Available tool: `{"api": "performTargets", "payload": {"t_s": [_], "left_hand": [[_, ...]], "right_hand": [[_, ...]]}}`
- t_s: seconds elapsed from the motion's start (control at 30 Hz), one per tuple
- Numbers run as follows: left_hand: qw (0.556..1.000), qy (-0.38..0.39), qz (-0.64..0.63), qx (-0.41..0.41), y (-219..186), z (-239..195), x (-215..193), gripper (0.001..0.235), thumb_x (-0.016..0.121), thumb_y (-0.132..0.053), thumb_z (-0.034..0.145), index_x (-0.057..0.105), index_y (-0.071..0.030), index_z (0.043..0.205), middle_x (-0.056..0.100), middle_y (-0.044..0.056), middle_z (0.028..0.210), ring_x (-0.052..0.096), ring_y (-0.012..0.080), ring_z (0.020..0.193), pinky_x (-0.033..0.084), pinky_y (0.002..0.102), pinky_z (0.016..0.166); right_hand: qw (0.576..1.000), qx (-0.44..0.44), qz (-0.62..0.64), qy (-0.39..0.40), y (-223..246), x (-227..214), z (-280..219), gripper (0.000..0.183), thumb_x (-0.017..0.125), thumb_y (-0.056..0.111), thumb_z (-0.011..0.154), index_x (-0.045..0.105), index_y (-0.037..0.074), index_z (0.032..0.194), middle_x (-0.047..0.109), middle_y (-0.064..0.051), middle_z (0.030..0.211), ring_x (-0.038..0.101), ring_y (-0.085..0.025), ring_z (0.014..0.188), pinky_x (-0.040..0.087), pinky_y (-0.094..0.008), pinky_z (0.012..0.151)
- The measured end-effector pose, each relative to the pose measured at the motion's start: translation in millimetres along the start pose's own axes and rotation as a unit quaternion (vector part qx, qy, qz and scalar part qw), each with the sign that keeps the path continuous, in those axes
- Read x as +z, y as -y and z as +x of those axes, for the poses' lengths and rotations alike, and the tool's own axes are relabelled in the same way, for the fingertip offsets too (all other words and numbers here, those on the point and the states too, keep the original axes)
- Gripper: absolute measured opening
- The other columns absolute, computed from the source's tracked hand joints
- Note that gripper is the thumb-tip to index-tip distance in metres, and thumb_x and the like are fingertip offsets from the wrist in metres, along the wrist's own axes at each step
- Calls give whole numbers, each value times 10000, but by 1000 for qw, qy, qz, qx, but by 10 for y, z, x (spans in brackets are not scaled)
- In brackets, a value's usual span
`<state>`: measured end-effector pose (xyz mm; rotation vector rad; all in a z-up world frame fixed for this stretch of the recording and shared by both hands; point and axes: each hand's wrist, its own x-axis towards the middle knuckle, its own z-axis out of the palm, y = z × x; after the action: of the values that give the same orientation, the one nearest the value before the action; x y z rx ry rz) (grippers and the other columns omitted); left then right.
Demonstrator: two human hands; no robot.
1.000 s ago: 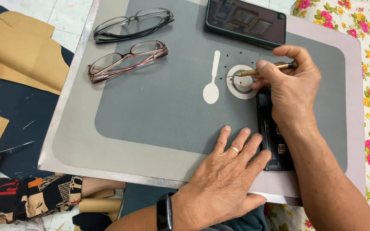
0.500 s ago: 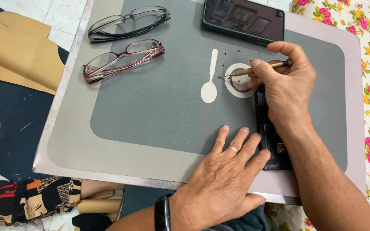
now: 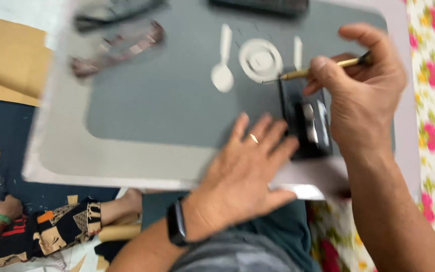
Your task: The person uses a precision screwdriver to remove screws from the back of a disassembled mobile phone placed on a gray mat. They then use their fingers to point at and touch the internal components and screw holes on the phone's back casing.
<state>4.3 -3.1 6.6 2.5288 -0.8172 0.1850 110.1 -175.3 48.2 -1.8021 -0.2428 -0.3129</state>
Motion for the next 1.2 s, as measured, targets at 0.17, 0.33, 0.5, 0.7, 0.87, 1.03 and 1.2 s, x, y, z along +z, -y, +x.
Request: {"api": "performTargets", "payload": {"t_s": [0.17,0.33,0.5,0.7,0.87,1.03,1.2], "left_hand": [[995,87,38,3,-16,16,-7,940,615,-774,924,428,-156,1607,384,194,1703,328,394,1581,183,672,1282],[999,44,19,0,-12,-37,40,939,690,-707,917,470,-103,1602,380,185,1719,285,404,1610,136,631,1308],[1000,10,11,1,-7,-78,61,911,747,-649,903,498,-98,1585,451,159,1687,344,404,1592,168,631,1306],[1000,10,12,6,10,-97,68,906,727,-665,927,479,-109,1598,436,152,1695,332,408,1595,166,640,1304],[1000,-6,12,14,13,-105,66,902,751,-654,918,496,-100,1582,470,155,1671,365,423,1580,198,649,1295],[1000,0,9,14,27,-101,86,919,746,-658,919,476,-97,1596,463,158,1679,351,425,1587,183,644,1304],[1000,-5,7,20,34,-100,81,923,771,-653,909,482,-98,1586,469,154,1664,363,435,1578,198,660,1294]], "right_hand": [[988,-94,-123,10,239,-564,-648,383,744,-249,1172,509,-90,1429,650,-258,990,749,-319,806,704,-382,792],[983,-107,-150,19,378,-798,-1025,401,736,-273,1110,510,-142,1414,700,-331,1037,759,-335,846,717,-394,814],[961,-146,-231,54,335,-836,-1162,429,837,-164,1081,576,-111,1418,734,-250,1059,792,-298,909,701,-361,856],[955,-135,-262,36,287,-748,-1226,411,857,-92,1062,623,-27,1393,772,-188,1085,793,-252,975,660,-345,887],[953,-142,-265,32,264,-742,-1247,420,856,-107,1064,617,-27,1400,765,-199,1089,790,-261,971,656,-349,877],[951,-150,-267,39,234,-741,-1241,426,855,-103,1071,604,-30,1407,769,-197,1089,790,-263,971,640,-349,863],[946,-179,-267,43,203,-726,-1241,404,861,-107,1072,621,-50,1391,767,-201,1073,785,-254,952,666,-358,882]]}}
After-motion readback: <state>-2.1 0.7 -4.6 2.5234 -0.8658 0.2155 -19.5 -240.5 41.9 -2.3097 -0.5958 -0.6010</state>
